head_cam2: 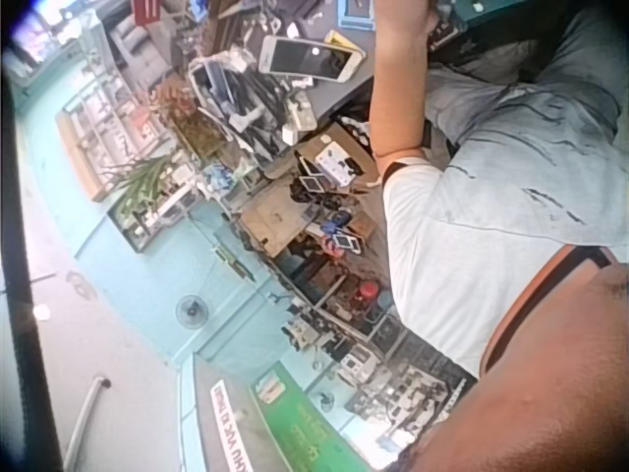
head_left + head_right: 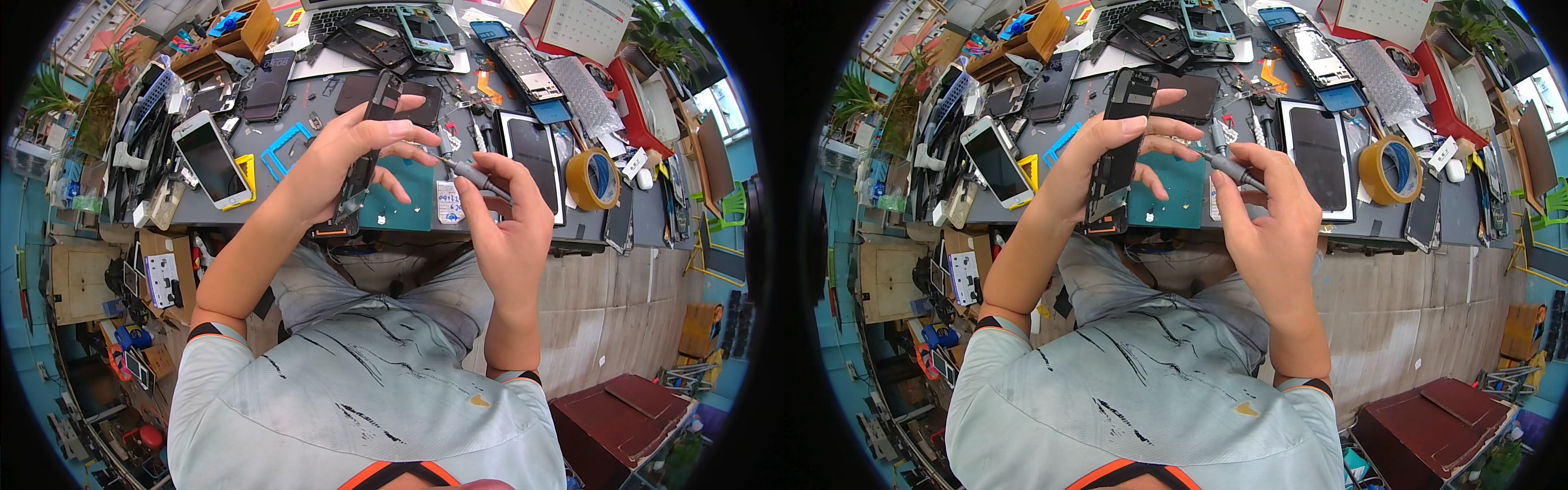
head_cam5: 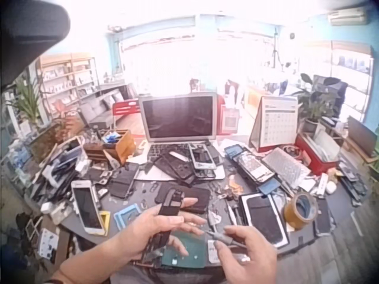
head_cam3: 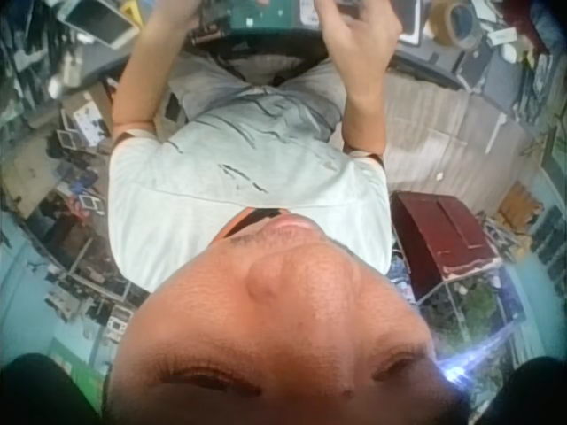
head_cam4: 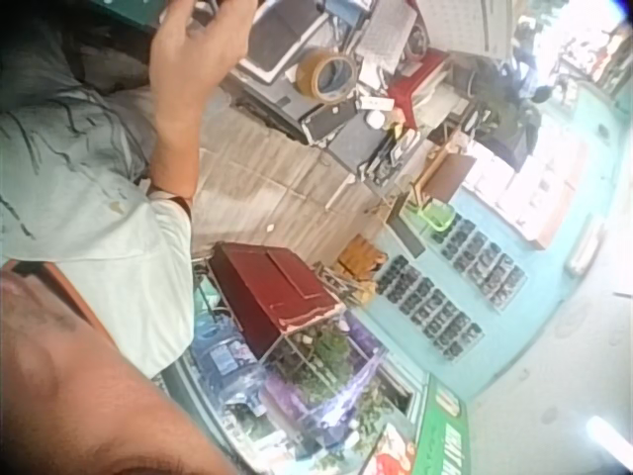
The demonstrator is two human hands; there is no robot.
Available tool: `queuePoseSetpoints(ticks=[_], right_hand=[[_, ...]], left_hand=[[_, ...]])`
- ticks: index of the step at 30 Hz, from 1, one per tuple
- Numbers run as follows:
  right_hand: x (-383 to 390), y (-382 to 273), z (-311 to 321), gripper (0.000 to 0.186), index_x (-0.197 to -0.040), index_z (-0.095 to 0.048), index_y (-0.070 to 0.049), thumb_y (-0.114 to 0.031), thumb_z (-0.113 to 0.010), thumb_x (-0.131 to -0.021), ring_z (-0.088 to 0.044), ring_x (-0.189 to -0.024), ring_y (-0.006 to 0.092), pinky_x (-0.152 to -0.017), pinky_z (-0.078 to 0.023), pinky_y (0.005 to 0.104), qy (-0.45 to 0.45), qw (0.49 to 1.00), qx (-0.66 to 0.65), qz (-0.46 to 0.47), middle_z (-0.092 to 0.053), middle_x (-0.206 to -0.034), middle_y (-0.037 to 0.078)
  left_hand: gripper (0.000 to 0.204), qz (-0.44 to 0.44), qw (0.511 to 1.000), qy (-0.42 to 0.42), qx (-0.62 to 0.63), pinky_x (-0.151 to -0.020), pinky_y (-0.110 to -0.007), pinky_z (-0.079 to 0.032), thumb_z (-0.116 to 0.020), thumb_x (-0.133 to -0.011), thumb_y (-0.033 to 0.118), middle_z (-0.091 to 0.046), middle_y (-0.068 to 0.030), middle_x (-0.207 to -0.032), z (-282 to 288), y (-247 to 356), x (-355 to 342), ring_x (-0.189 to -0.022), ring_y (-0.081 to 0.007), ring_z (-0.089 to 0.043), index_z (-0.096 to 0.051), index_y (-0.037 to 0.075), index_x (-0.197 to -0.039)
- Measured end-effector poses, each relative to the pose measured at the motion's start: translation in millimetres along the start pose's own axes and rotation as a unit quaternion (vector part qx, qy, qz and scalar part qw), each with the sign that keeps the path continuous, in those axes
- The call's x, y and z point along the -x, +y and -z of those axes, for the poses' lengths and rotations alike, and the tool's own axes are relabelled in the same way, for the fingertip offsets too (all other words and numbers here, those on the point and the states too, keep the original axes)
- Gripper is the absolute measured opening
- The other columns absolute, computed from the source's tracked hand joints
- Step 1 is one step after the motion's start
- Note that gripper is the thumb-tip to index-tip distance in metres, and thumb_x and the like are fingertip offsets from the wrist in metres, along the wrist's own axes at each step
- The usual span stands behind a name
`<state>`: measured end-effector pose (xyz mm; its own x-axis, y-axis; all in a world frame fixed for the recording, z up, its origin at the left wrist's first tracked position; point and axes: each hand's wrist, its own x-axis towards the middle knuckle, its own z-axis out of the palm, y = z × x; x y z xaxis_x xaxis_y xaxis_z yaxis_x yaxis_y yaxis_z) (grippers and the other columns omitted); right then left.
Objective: The person disassembles and reassembles multiple smartphones at a cluttered workbench. They remove back covers, unscrew internal components, and handle various phone parts and tools. The person works on several devices sequentially, using a screwdriver to remove and install screws.
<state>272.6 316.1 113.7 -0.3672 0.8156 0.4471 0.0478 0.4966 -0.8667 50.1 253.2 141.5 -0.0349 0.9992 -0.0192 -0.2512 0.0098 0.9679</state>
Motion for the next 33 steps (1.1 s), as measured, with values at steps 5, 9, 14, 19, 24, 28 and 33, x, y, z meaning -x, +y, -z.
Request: queuePoseSetpoints(ticks=[5,9,14,19,24,28,33], right_hand=[[0.5,2.9,-1.7,0.027,-0.119,-0.07,0.003,0.003,-0.079,-0.094,-0.075,-0.097,0.0199,-0.078,-0.066,0.0321,0.002,1.0,0.008,0.007,-0.074,-0.11,0.013],[0.1,4.8,-2.2,0.027,-0.119,-0.07,0.003,0.003,-0.079,-0.093,-0.076,-0.096,0.0206,-0.077,-0.065,0.0324,-0.001,1.0,0.012,0.012,-0.074,-0.11,0.013],[0.4,7.8,-2.2,0.027,-0.119,-0.07,0.003,0.003,-0.079,-0.093,-0.076,-0.097,0.0212,-0.077,-0.065,0.0324,0.004,1.0,0.017,0.016,-0.075,-0.111,0.014],[4.5,13.0,-5.7,0.026,-0.118,-0.071,0.004,0.003,-0.08,-0.094,-0.076,-0.096,0.0182,-0.076,-0.065,0.0309,0.011,1.0,-0.014,-0.01,-0.075,-0.111,0.013],[14.7,43.4,-20.2,0.023,-0.116,-0.072,0.005,0.002,-0.081,-0.095,-0.073,-0.09,0.0119,-0.071,-0.062,0.0246,-0.001,0.99,-0.114,-0.083,-0.074,-0.106,0.01],[19.6,62.8,-21.2,0.023,-0.117,-0.072,0.005,0.001,-0.081,-0.096,-0.072,-0.087,0.0109,-0.068,-0.06,0.0235,0.02,0.991,-0.123,-0.052,-0.072,-0.104,0.009],[18.7,56.4,-18.8,0.024,-0.118,-0.071,0.005,0.001,-0.08,-0.097,-0.075,-0.084,0.0128,-0.069,-0.061,0.0247,0.002,0.986,-0.154,-0.07,-0.073,-0.105,0.01]], left_hand=[[0.08,-0.008,0.998,0.014,-0.054,-0.079,-0.042,-0.067,-0.061,-0.102,0.036,-0.068,-0.0304,-0.136,-7.1,2.7,2.2,-0.122,-0.0343,-0.071,-0.037,-0.011,-0.162],[0.08,-0.009,0.997,0.017,-0.073,-0.082,-0.043,-0.067,-0.061,-0.101,0.036,-0.069,-0.0289,-0.133,-8.1,4.2,3.1,-0.121,-0.0343,-0.071,-0.037,-0.01,-0.162],[0.077,-0.008,0.998,0.029,-0.059,-0.086,-0.043,-0.066,-0.062,-0.102,0.034,-0.072,-0.0265,-0.127,-3.2,1.3,0.4,-0.119,-0.0334,-0.072,-0.038,-0.009,-0.161],[0.074,-0.018,0.993,0.083,-0.076,-0.086,-0.043,-0.066,-0.067,-0.103,0.038,-0.073,-0.025,-0.123,17.5,10.1,-24.3,-0.117,-0.0313,-0.074,-0.044,-0.009,-0.156],[0.079,-0.073,0.978,0.158,-0.116,-0.086,-0.041,-0.069,-0.077,-0.096,0.046,-0.07,-0.0284,-0.121,65.7,34.6,-107.4,-0.106,-0.0338,-0.077,-0.051,-0.009,-0.146],[0.087,-0.03,0.972,0.215,-0.085,-0.081,-0.043,-0.071,-0.081,-0.09,0.047,-0.062,-0.0328,-0.125,107.5,35.7,-184.0,-0.098,-0.0383,-0.076,-0.05,-0.015,-0.144],[0.094,0.028,0.964,0.259,-0.058,-0.086,-0.044,-0.07,-0.082,-0.089,0.049,-0.063,-0.0353,-0.127,126.5,35.8,-208.7,-0.101,-0.04,-0.077,-0.044,-0.014,-0.149]])
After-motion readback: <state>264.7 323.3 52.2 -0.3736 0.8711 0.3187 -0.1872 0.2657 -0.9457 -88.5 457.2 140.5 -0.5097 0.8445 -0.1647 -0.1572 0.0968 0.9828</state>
